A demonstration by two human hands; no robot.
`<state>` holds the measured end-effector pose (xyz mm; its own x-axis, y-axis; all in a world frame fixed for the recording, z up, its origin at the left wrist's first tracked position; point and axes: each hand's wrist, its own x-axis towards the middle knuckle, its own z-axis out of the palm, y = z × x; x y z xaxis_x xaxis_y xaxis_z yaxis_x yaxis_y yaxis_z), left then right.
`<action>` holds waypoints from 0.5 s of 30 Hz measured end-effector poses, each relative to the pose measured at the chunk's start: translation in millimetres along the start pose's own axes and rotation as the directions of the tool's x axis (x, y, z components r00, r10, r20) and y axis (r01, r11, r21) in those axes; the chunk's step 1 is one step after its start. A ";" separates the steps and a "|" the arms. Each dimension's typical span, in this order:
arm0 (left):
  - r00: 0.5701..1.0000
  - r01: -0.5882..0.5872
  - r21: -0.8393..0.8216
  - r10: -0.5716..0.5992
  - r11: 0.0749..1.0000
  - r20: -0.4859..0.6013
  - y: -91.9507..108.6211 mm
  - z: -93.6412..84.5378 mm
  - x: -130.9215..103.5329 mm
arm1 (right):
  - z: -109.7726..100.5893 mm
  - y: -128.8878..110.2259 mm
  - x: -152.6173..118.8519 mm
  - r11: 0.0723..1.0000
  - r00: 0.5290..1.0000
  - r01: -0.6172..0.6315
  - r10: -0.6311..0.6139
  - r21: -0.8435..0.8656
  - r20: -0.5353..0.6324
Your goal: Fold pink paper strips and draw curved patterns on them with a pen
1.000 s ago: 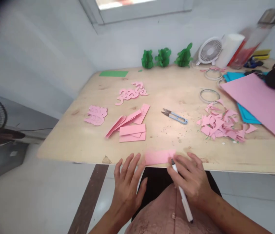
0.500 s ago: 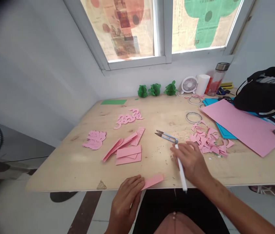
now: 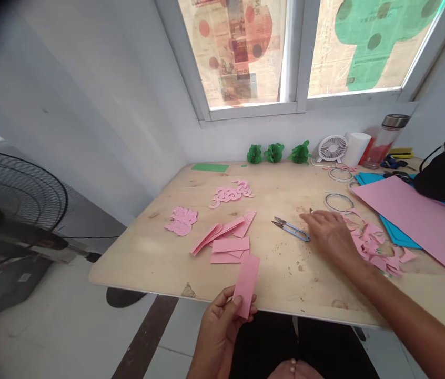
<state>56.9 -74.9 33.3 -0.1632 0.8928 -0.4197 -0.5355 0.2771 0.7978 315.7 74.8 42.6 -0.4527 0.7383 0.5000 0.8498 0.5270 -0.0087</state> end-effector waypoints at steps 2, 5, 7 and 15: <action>0.999 0.028 -0.030 -0.027 0.999 0.044 0.1 4.8 0.1 | -7.2 -35.9 -5.2 0.991 0.999 0.024 -0.029 0.135 0.042; 0.995 0.020 -0.057 -0.015 0.998 0.095 -5.0 12.3 0.5 | -19.1 -90.9 -9.4 0.630 0.929 -0.286 -0.004 0.722 0.371; 0.993 -0.010 -0.060 0.017 0.998 0.118 -11.7 16.5 0.6 | -22.6 -115.7 -11.5 0.375 0.864 -0.447 -0.052 0.812 0.500; 0.927 -0.360 0.390 0.277 0.848 0.253 -11.0 7.9 5.2 | -21.9 -129.6 -22.5 0.423 0.849 -0.504 0.086 0.753 0.521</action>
<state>68.4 -70.5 25.8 -0.0899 0.9942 -0.0584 -0.0725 0.0520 0.9960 221.7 -19.3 51.5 -0.4523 0.8914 -0.0269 0.3844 0.1677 -0.9078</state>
